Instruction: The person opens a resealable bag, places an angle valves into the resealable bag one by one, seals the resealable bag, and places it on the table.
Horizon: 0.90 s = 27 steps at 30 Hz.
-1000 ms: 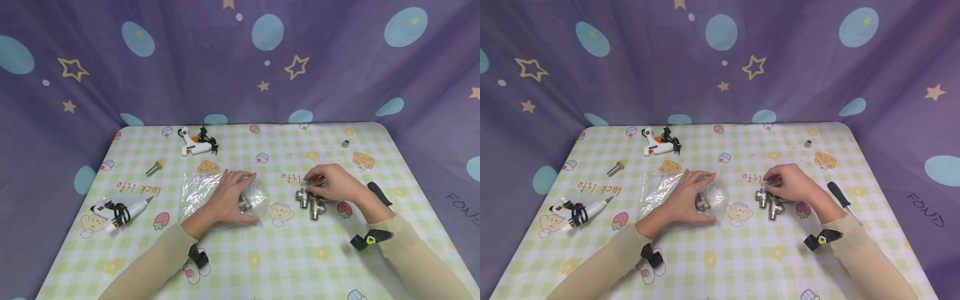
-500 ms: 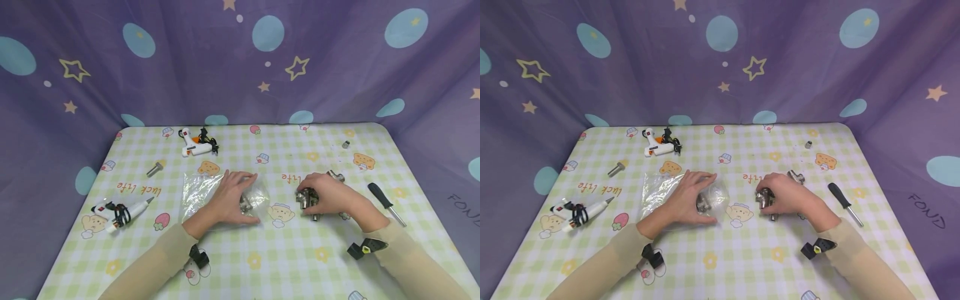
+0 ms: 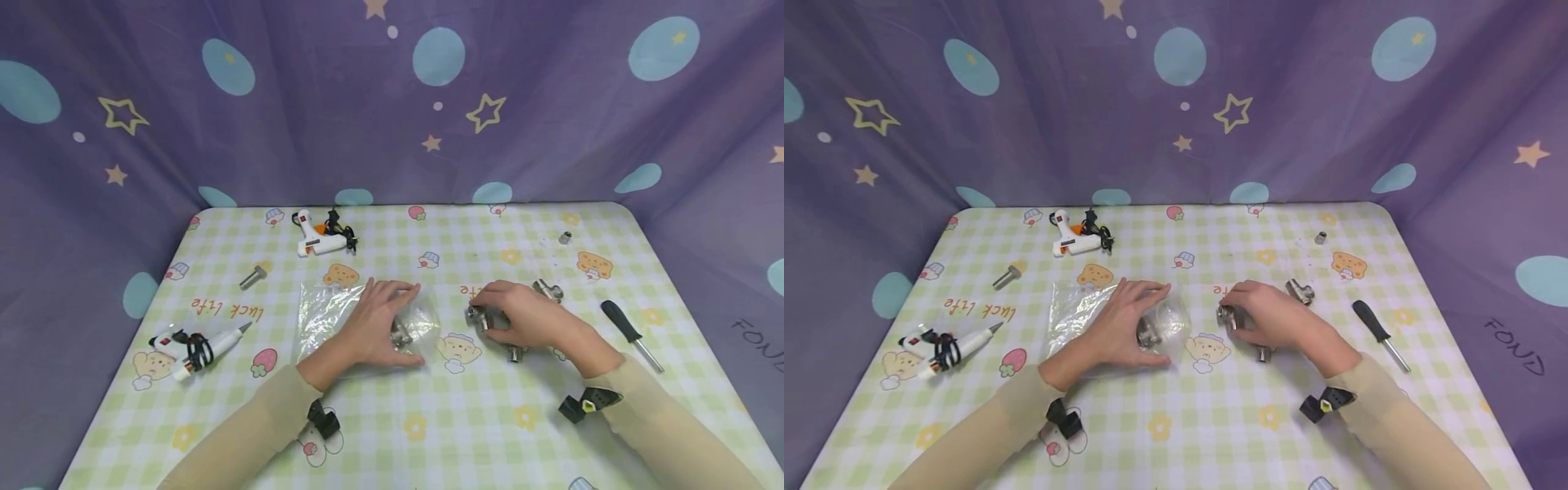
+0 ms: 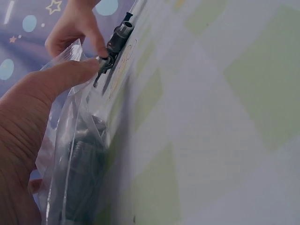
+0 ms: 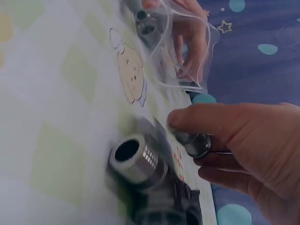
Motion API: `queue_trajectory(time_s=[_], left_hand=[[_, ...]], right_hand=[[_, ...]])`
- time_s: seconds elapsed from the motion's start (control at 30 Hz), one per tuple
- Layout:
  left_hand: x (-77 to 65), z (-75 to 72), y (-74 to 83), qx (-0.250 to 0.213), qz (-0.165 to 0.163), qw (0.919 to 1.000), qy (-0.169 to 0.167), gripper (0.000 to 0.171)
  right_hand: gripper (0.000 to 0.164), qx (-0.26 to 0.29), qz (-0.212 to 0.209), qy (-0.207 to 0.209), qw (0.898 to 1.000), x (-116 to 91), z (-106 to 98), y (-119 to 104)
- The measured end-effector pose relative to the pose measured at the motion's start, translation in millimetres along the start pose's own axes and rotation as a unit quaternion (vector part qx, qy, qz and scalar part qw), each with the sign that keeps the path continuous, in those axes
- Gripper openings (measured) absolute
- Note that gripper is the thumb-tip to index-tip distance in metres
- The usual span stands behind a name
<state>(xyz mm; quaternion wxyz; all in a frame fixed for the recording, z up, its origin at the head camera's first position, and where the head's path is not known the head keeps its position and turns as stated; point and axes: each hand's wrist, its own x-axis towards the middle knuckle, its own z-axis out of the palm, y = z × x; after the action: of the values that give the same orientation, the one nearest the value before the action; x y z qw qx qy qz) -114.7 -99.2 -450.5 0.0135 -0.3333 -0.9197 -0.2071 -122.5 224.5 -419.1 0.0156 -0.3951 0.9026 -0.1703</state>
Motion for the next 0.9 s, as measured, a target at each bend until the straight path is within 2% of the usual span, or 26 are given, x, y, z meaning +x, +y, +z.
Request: queue_trajectory(time_s=[0.27, 0.5, 0.63, 0.9], left_hand=[[-0.2, -1.3, -0.6, -0.003, 0.011, 0.9998, 0.013, 0.122], [-1.8, -1.9, 0.3, -0.01, 0.017, 0.9996, 0.021, 0.12], [-3.0, -2.4, 1.7, -0.016, 0.02, 0.9995, 0.02, 0.119], [-4.2, -1.3, 1.4, -0.018, 0.025, 0.9992, 0.025, 0.117]], right_hand=[[0.047, 0.066, -0.035, 0.064, 0.995, 22.0, 8.7, -11.4], [0.048, 0.135, -0.03, 0.049, 0.989, 43.5, 23.7, -28.5], [0.047, 0.141, -0.024, 0.044, 0.989, 51.1, 32.8, -35.7], [0.048, 0.139, -0.016, 0.068, 0.988, 57.3, 47.3, -42.3]])
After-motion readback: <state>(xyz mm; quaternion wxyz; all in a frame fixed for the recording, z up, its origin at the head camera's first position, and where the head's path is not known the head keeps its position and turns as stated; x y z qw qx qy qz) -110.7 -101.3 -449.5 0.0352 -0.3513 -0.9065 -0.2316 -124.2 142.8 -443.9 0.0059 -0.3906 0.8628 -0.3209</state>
